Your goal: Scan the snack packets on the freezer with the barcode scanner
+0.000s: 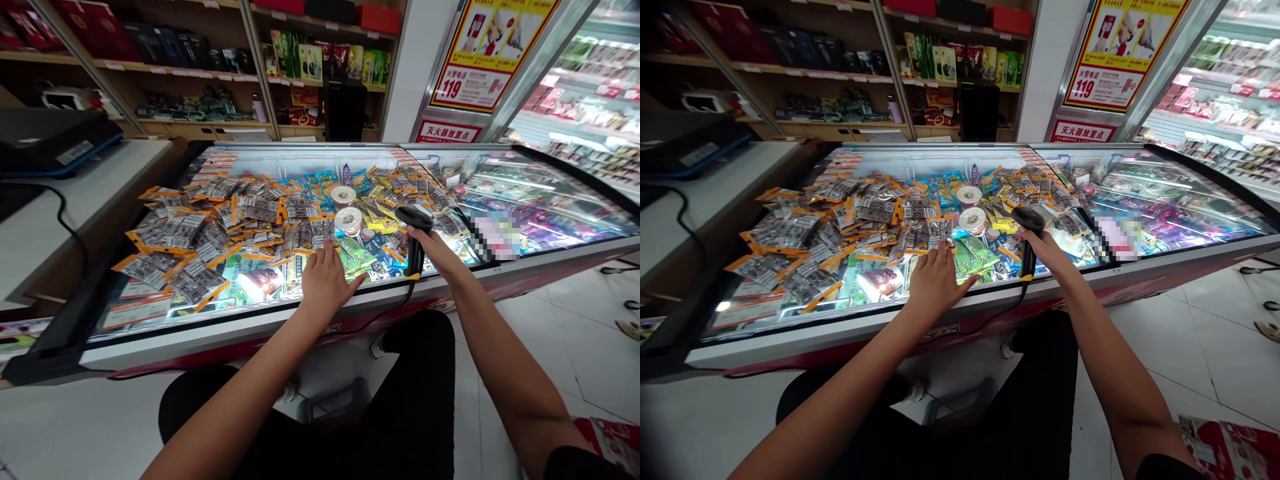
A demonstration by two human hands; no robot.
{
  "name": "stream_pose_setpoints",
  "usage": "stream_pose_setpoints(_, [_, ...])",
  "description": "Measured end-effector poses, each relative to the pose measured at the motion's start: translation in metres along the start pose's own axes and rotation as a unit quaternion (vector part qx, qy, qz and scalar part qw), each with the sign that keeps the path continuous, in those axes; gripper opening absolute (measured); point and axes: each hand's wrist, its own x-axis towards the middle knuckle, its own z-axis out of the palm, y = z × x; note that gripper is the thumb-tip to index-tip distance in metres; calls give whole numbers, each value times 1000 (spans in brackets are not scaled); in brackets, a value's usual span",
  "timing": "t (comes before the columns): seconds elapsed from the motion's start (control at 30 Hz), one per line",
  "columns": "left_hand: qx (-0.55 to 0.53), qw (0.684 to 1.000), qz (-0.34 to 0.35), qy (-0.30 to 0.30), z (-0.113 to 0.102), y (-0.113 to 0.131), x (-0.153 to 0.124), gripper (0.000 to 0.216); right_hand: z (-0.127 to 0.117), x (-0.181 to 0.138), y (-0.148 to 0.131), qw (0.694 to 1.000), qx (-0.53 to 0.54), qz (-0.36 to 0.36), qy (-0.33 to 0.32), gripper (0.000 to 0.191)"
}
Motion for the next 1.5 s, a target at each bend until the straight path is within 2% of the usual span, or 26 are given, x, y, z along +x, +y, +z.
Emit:
stream_pose_setpoints(0.07, [-1, 1000, 12, 21, -4, 1, 5, 86, 5, 4, 4, 999, 26, 17, -45, 39])
stream_pose_setpoints(0.13, [-14, 996, 85, 27, -6, 6, 11, 75, 14, 8, 4, 994, 59, 2, -94, 36])
stream_pose_setpoints(0.23, [-44, 972, 232, -9, -5, 15, 18, 68, 26, 13, 0, 985, 103, -41, -135, 34])
stream_pose_setpoints(0.3, [-56, 962, 265, -38, 0, 18, 19, 73, 28, 14, -2, 982, 134, -42, -127, 34])
stream_pose_setpoints(0.4, [-70, 964, 248, -58, 8, 19, 16, 81, 24, 12, -3, 976, 175, 40, -125, 35])
stream_pose_setpoints(0.5, [-76, 966, 238, -58, 12, 21, 12, 83, 17, 7, -4, 961, 177, 141, -159, 40])
stream_pose_setpoints(0.6, [-77, 967, 237, -56, 13, 23, 10, 85, 14, 2, -6, 948, 175, 188, -188, 42])
stream_pose_setpoints(0.87, [-77, 966, 239, -54, 15, 21, 10, 88, 14, -3, -13, 944, 174, 189, -209, 45])
stream_pose_setpoints(1.1, [-76, 967, 239, -53, 15, 22, 9, 86, 16, -6, -17, 945, 169, 195, -200, 44])
stream_pose_setpoints(1.17, [-74, 968, 236, -47, 15, 22, 10, 85, 15, -6, -15, 952, 169, 175, -186, 44])
stream_pose_setpoints(1.23, [-69, 974, 212, -35, 14, 18, 11, 84, 8, -3, -12, 969, 151, 129, -146, 42])
stream_pose_setpoints(1.3, [-55, 984, 166, -17, 12, 9, 13, 82, -9, 5, -4, 989, 108, 73, -65, 40])
stream_pose_setpoints(1.37, [-35, 993, 110, 6, 9, -3, 17, 78, -33, 17, 7, 998, 42, 31, 43, 39])
stream_pose_setpoints(1.43, [-14, 997, 65, 28, 6, -16, 21, 72, -60, 31, 21, 989, -38, 16, 142, 40])
stream_pose_setpoints(1.5, [4, 998, 31, 45, 4, -26, 25, 66, -84, 42, 34, 973, -116, 40, 194, 40])
